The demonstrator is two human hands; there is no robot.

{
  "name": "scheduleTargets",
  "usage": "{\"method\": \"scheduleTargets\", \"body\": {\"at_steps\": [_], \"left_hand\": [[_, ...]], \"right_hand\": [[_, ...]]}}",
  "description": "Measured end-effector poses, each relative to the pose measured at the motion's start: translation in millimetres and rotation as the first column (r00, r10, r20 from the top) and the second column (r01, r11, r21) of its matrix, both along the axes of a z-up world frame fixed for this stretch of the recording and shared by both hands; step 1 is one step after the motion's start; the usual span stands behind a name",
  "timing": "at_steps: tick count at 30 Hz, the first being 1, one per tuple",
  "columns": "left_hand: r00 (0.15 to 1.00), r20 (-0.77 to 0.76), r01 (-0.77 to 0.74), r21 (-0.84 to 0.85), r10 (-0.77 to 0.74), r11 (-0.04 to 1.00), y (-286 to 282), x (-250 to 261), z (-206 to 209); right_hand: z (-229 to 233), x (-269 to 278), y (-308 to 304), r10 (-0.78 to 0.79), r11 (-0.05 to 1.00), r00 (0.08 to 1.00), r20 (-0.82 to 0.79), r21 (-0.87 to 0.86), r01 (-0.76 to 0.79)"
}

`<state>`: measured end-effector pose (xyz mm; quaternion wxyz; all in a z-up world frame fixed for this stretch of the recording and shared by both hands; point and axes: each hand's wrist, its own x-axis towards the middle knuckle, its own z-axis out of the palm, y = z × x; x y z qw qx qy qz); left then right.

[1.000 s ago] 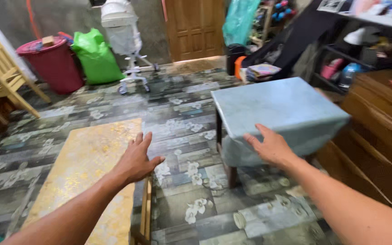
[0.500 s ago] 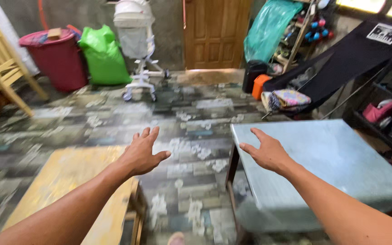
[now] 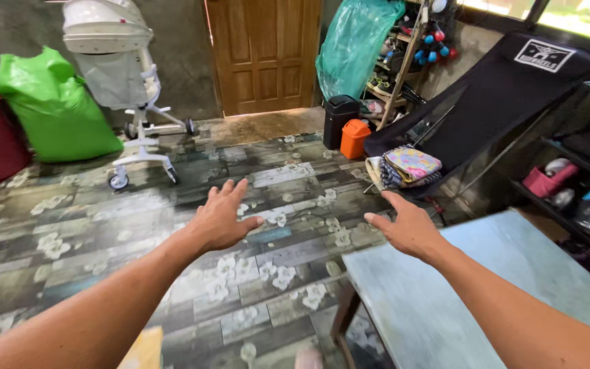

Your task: The person moves wooden chairs around a dining table, repositioning them one at a time. They then shake out a patterned cloth, carry a small woven mat to a door, and lay the mat on the floor beside it.

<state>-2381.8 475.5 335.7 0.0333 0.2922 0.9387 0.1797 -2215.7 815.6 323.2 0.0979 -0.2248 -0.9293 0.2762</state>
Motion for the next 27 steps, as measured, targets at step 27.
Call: {"method": "scheduleTargets", "body": {"at_steps": [27], "left_hand": [[0.845,0.136,0.535,-0.183,-0.518,0.825,439.9,-528.1,-73.9]], "right_hand": [[-69.0,-383.2,328.3,-0.497,0.859,0.860,0.114,-0.076,0.506]]}}
